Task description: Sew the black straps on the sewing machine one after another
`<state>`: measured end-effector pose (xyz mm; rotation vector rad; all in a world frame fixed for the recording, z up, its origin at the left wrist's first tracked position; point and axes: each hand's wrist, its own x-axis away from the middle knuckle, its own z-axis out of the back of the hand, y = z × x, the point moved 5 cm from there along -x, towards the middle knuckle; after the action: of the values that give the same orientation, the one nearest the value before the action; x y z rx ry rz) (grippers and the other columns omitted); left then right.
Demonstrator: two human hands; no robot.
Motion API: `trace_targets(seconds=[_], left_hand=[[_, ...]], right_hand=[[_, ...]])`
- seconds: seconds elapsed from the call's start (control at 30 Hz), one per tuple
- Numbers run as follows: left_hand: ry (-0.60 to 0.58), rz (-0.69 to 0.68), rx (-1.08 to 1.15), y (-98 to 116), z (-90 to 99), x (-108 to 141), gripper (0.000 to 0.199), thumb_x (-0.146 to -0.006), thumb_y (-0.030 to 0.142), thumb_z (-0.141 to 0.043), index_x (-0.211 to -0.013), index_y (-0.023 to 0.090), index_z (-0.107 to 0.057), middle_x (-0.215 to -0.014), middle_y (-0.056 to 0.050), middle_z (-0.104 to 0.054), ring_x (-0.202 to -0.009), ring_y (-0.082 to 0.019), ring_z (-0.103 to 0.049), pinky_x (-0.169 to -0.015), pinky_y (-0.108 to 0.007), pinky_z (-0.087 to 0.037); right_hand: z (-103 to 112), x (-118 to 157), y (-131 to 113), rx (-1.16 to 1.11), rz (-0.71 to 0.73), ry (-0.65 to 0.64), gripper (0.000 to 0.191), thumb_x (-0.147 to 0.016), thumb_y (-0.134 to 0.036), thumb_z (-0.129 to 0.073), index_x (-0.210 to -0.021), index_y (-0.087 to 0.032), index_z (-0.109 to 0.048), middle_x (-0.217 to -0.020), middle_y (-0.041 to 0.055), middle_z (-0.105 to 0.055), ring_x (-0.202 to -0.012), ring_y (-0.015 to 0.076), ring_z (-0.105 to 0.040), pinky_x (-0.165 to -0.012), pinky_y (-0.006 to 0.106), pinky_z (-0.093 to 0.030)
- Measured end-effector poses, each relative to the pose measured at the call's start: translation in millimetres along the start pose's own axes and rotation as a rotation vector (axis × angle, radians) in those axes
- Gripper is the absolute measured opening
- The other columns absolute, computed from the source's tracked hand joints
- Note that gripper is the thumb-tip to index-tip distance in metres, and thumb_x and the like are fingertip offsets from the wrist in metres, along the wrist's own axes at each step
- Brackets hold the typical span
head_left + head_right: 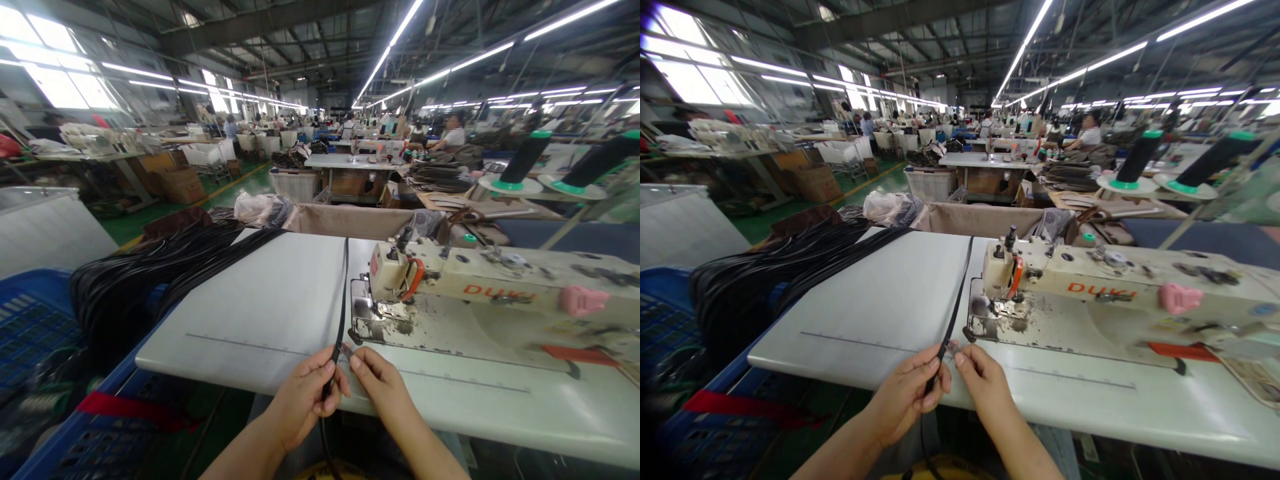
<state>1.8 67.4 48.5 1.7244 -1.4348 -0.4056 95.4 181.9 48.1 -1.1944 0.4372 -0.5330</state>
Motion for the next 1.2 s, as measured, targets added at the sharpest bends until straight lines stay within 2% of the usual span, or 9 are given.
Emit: trace_targets(seconds=[0.17,0.47,0.73,0.87,1.0,1.1,1.2], left_hand=[[0.011,-0.007,-0.026,-1.2,-0.8,0.9,0.042,-0.087,0.048,-0.077,-0.108,0.013,-0.070,-0.079,-0.004,-0.065,-0.050,-0.004,-0.042,-0.047,-0.023,-0.013],[0.005,-0.021,-0.016,-5.5,1.8,-0.9,0.041,-0.089,0.046,-0.074,-0.111,0.013,-0.067,-0.080,-0.004,-0.066,-0.050,-0.004,-0.043,-0.047,-0.022,-0.013],[-0.001,-0.001,-0.022,-6.0,-0.9,2.0,0.040,-0.089,0.046,-0.075,-0.107,0.012,-0.067,-0.079,-0.005,-0.066,-0.049,-0.004,-0.043,-0.047,-0.022,-0.013],[0.003,-0.002,-0.012,-5.1,-0.4,1.9,0.041,-0.089,0.046,-0.075,-0.112,0.012,-0.066,-0.080,-0.005,-0.066,-0.050,-0.004,-0.044,-0.047,-0.022,-0.014],[0.006,-0.004,-0.007,-6.6,-0.3,0.0,0.039,-0.089,0.046,-0.075,-0.108,0.012,-0.067,-0.080,-0.005,-0.066,-0.050,-0.004,-0.044,-0.047,-0.021,-0.014],[-0.005,0.003,-0.004,-9.2,-1.3,-1.0,0.038,-0.088,0.046,-0.075,-0.104,0.012,-0.068,-0.079,-0.005,-0.066,-0.049,-0.004,-0.044,-0.046,-0.021,-0.013],[-0.015,0.008,-0.013,-10.8,-1.9,-0.7,0.042,-0.088,0.047,-0.075,-0.109,0.011,-0.068,-0.079,-0.005,-0.066,-0.048,-0.004,-0.045,-0.045,-0.022,-0.012]], right_hand=[[5.4,9.6,-9.3,0.323,0.040,0.075,0.039,-0.100,-0.056,-0.047,-0.078,-0.025,-0.055,-0.072,-0.0002,-0.062,-0.068,0.0183,-0.057,-0.060,0.028,-0.040],[9.6,13.7,-15.0,0.472,0.113,0.130,0.035,-0.104,-0.052,-0.044,-0.086,-0.026,-0.058,-0.074,0.0002,-0.067,-0.070,0.0202,-0.064,-0.061,0.029,-0.040],[7.9,14.6,-15.7,0.355,0.110,0.135,0.039,-0.105,-0.056,-0.042,-0.086,-0.025,-0.059,-0.073,-0.0010,-0.066,-0.066,0.0179,-0.062,-0.061,0.027,-0.044],[11.9,14.9,-16.8,0.444,0.130,0.171,0.036,-0.104,-0.053,-0.045,-0.086,-0.026,-0.060,-0.072,-0.0008,-0.066,-0.066,0.0187,-0.062,-0.059,0.028,-0.041],[9.8,15.0,-18.5,0.469,0.146,0.137,0.032,-0.103,-0.049,-0.045,-0.085,-0.026,-0.058,-0.072,-0.0004,-0.066,-0.066,0.0191,-0.062,-0.059,0.028,-0.038],[6.9,14.6,-16.7,0.396,0.115,0.125,0.032,-0.102,-0.051,-0.048,-0.086,-0.026,-0.059,-0.073,-0.0002,-0.065,-0.068,0.0190,-0.060,-0.061,0.028,-0.038],[3.6,12.0,-9.1,0.158,0.030,0.086,0.039,-0.099,-0.058,-0.051,-0.081,-0.024,-0.057,-0.067,-0.0018,-0.056,-0.064,0.0171,-0.053,-0.060,0.027,-0.036]])
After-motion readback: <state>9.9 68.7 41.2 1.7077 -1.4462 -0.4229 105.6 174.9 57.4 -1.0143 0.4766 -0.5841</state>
